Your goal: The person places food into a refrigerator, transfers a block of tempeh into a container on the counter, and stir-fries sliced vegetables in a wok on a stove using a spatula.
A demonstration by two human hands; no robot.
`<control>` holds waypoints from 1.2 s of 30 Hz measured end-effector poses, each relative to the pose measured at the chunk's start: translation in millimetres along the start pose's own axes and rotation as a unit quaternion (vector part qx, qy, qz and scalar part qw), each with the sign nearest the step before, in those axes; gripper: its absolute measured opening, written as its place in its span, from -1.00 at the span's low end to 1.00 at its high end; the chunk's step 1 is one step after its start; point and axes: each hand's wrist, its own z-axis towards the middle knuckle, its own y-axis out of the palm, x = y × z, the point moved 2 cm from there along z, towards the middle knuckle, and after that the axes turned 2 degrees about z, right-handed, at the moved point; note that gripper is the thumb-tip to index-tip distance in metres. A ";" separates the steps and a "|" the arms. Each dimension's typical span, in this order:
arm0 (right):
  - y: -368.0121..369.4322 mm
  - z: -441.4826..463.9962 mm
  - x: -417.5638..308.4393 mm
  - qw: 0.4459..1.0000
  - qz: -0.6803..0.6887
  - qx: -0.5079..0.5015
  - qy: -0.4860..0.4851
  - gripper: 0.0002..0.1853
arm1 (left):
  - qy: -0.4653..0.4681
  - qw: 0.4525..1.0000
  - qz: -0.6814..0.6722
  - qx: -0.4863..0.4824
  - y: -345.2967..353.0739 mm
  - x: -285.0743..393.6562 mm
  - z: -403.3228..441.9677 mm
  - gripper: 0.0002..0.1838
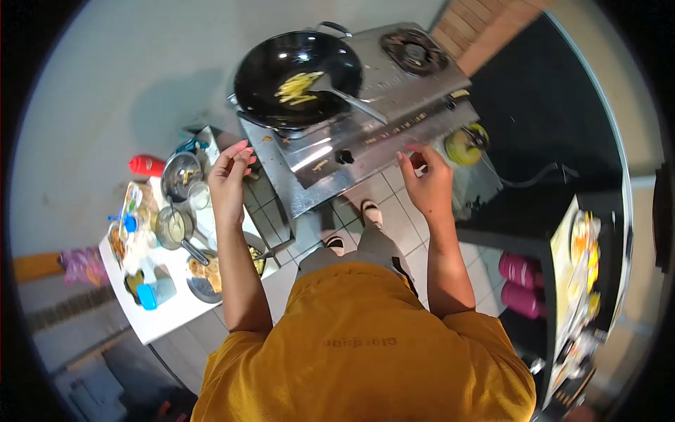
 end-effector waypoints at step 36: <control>160.4 264.1 -21.0 0.946 0.191 -0.157 -0.208 -0.78 | -0.043 0.954 -0.046 0.294 17.2 -8.2 -0.5 -0.70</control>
